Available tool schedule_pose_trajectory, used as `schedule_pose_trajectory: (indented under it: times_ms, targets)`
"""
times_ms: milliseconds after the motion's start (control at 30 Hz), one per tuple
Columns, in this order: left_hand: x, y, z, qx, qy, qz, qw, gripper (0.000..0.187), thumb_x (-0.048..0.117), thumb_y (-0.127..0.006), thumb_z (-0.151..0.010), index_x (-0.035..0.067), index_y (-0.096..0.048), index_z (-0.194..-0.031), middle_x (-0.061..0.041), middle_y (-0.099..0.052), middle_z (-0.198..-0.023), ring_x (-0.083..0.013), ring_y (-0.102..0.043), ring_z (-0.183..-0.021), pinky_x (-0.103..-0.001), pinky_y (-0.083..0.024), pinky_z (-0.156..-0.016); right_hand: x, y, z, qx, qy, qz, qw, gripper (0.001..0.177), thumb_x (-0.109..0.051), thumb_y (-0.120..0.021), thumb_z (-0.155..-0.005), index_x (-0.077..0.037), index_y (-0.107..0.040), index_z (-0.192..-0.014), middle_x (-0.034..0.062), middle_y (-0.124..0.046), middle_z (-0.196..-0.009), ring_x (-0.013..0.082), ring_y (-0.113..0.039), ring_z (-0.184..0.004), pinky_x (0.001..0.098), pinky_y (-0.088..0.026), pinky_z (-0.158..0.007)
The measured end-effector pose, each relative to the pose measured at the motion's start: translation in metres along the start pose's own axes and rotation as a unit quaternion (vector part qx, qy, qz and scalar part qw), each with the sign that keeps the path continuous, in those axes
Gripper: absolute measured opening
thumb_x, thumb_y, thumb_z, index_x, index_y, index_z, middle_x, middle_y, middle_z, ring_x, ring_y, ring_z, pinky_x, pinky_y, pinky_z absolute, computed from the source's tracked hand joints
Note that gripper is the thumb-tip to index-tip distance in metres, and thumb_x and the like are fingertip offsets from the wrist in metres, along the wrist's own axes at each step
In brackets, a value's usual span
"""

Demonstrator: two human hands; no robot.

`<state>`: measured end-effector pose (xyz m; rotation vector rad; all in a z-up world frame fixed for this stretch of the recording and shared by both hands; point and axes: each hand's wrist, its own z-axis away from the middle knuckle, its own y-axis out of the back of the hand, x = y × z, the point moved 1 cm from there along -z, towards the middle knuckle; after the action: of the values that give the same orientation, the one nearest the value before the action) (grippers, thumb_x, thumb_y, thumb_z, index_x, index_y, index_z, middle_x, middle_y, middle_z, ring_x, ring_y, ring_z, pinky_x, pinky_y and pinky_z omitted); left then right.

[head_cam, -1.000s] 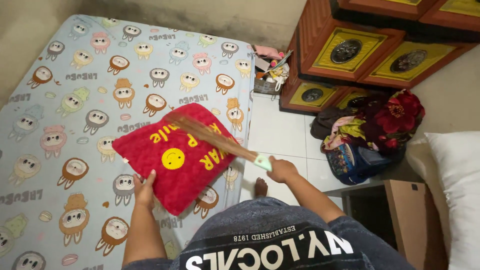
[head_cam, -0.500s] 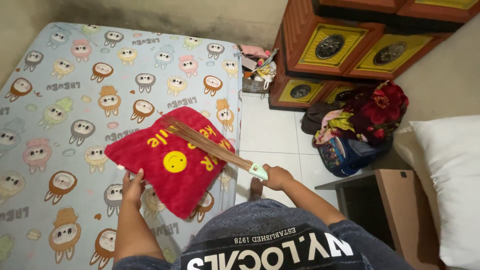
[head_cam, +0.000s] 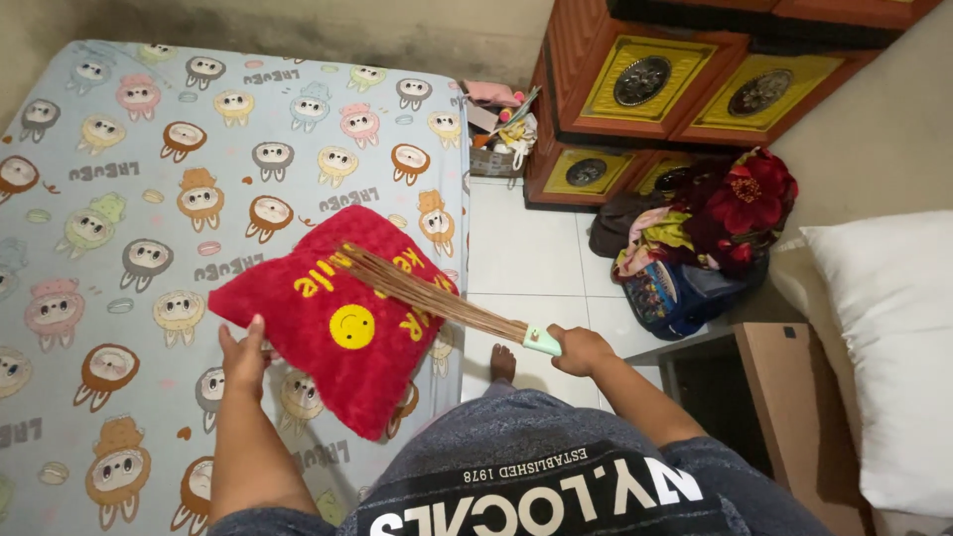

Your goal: The person uses a small broom to dust a plush toy and then a red pillow. They hold each item with one hand and sweep the surface with the broom in the other hand, flipping the pillow to clean both sides.

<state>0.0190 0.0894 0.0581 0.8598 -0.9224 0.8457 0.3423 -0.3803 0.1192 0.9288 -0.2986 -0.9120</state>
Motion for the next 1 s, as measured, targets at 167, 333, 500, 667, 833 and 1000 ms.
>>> schedule_pose_trajectory:
  times_ms: [167,333,500,667,833,1000]
  targets:
    - [0.004,-0.007,-0.014,-0.031,0.005,-0.132,0.991,0.089,0.067,-0.068,-0.099,0.003,-0.042,-0.155,-0.031,-0.063,-0.125,-0.0454,-0.065,-0.105,-0.053,-0.052,-0.096,0.018,-0.011,0.004,-0.004,0.012,0.009,1.000,0.046,-0.035,-0.062,-0.085,-0.020,-0.052,-0.128,0.0234,-0.073,-0.112,0.0431,-0.070,-0.113,0.0530,-0.056,-0.098]
    - [-0.021,-0.026,-0.014,-0.010,-0.059,-0.258,0.964,0.093,0.075,-0.064,-0.094,-0.008,-0.063,-0.136,-0.036,-0.061,-0.133,-0.0494,-0.053,-0.131,-0.053,-0.039,-0.113,0.038,-0.019,0.011,0.008,-0.022,-0.041,0.999,0.049,-0.037,-0.065,-0.082,-0.023,-0.053,-0.128,0.0220,-0.074,-0.115,0.0418,-0.070,-0.116,0.0511,-0.056,-0.099]
    - [0.002,-0.055,0.019,0.045,0.054,0.235,0.970,0.051,0.035,-0.071,-0.103,0.014,-0.052,-0.146,-0.024,-0.057,-0.131,-0.0454,-0.063,-0.112,-0.058,-0.052,-0.093,0.059,-0.042,-0.003,0.058,-0.076,-0.222,0.970,0.057,-0.040,-0.069,-0.081,-0.020,-0.054,-0.132,0.0294,-0.070,-0.120,0.0454,-0.065,-0.122,0.0532,-0.053,-0.103]
    - [0.038,-0.081,0.014,-0.009,0.024,0.448,0.894,0.034,0.036,-0.074,-0.100,0.027,-0.063,-0.130,-0.006,-0.068,-0.123,-0.0269,-0.070,-0.110,-0.043,-0.056,-0.100,0.041,-0.030,-0.027,0.116,-0.075,-0.300,0.944,0.058,-0.040,-0.073,-0.079,-0.023,-0.058,-0.132,0.0274,-0.072,-0.116,0.0424,-0.067,-0.118,0.0511,-0.054,-0.100]
    - [0.137,-0.085,0.067,-0.149,-0.120,0.519,0.833,0.036,0.035,-0.069,-0.098,0.023,-0.065,-0.132,-0.009,-0.071,-0.127,-0.0276,-0.069,-0.120,-0.049,-0.055,-0.112,-0.015,0.024,-0.019,0.158,-0.020,-0.324,0.932,0.057,-0.035,-0.074,-0.079,-0.020,-0.060,-0.132,0.0290,-0.072,-0.114,0.0442,-0.068,-0.116,0.0526,-0.054,-0.096]
    - [0.120,-0.050,0.034,-0.143,-0.213,0.456,0.852,0.035,0.016,-0.057,-0.102,0.020,-0.060,-0.136,-0.012,-0.067,-0.130,-0.0294,-0.066,-0.125,-0.051,-0.051,-0.118,-0.072,0.063,0.003,0.197,0.138,-0.284,0.928,0.049,-0.030,-0.075,-0.082,-0.017,-0.055,-0.126,0.0326,-0.071,-0.111,0.0511,-0.067,-0.110,0.0612,-0.054,-0.094]
